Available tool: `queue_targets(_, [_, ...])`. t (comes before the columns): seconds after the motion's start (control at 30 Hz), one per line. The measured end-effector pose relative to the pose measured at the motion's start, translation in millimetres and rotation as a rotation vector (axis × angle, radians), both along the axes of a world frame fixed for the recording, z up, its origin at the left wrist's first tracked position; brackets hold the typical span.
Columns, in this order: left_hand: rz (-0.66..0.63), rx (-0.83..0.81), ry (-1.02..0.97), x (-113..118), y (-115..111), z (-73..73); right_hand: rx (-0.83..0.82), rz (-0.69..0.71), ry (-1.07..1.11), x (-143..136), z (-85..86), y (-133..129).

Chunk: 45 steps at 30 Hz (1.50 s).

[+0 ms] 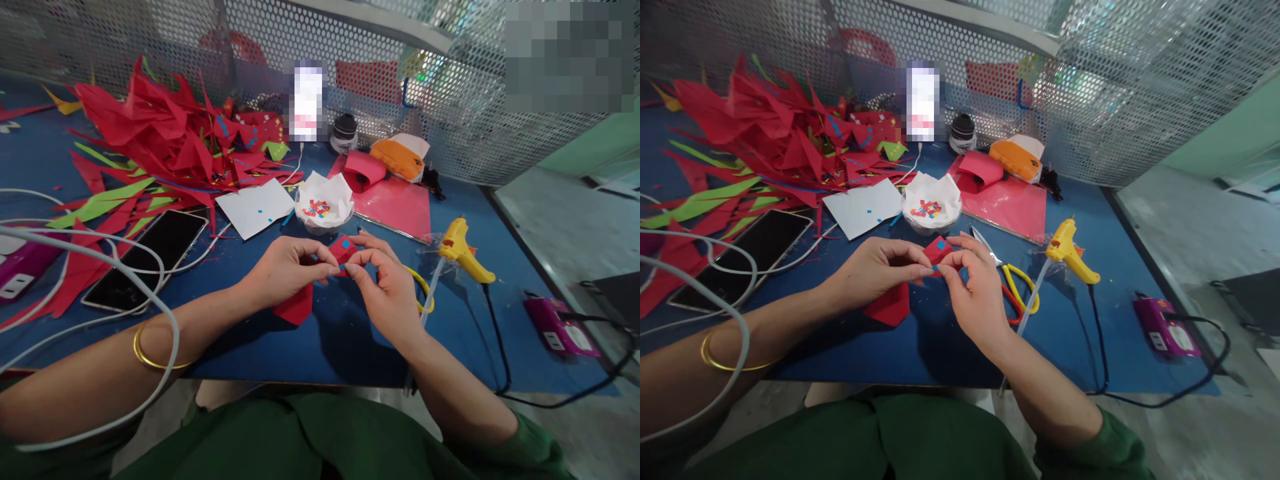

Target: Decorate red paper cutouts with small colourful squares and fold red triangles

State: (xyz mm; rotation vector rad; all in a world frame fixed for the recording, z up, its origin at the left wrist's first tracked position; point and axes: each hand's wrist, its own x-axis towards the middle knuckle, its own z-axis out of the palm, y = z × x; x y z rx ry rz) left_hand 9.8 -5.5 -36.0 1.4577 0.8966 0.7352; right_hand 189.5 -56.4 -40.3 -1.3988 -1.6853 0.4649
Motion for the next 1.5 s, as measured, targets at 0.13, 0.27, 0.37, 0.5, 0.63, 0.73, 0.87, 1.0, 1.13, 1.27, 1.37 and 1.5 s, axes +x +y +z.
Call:
queue_targets(0.13, [0.032,-0.012,0.016,-1.0,-0.1,1.3,-0.12,-0.036,0.138,8.8,4.0,4.4])
queue_targets(0.27, [0.035,-0.05,0.029,-1.3,0.0,1.4,-0.256,-0.022,0.245,13.7,4.2,8.5])
queue_targets(0.37, [0.024,-0.043,0.035,-1.9,0.2,1.1,-0.289,-0.025,0.222,12.5,3.4,8.8])
queue_targets(0.5, [0.019,-0.032,0.036,-2.4,0.2,0.6,-0.282,-0.036,0.212,9.4,2.6,7.6])
queue_targets(0.63, [0.048,-0.073,0.003,-0.8,0.7,-0.4,-0.263,-0.047,0.223,8.0,0.9,6.9])
queue_targets(0.73, [0.094,-0.138,-0.023,0.7,1.5,-0.8,-0.256,-0.043,0.236,7.0,0.1,6.7])
queue_targets(0.87, [0.071,-0.154,-0.014,0.7,1.4,0.5,-0.263,-0.03,0.245,5.0,1.0,6.3])
queue_targets(1.0, [0.016,-0.183,-0.039,-0.3,0.1,1.7,-0.269,-0.024,0.248,3.6,1.8,5.4])
queue_targets(1.13, [0.04,-0.258,-0.03,-0.3,-0.4,2.2,-0.263,-0.021,0.242,2.4,1.5,4.5])
queue_targets(1.27, [0.052,-0.291,-0.028,0.7,-1.5,3.9,-0.138,-0.034,0.167,-0.1,0.0,4.9])
queue_targets(1.37, [0.041,-0.296,-0.02,1.3,-3.0,5.4,-0.079,-0.035,0.122,-2.8,-1.9,5.4])
queue_targets(1.5, [0.036,-0.285,-0.009,1.6,-4.1,5.8,-0.076,-0.036,0.108,-6.0,-3.9,5.5])
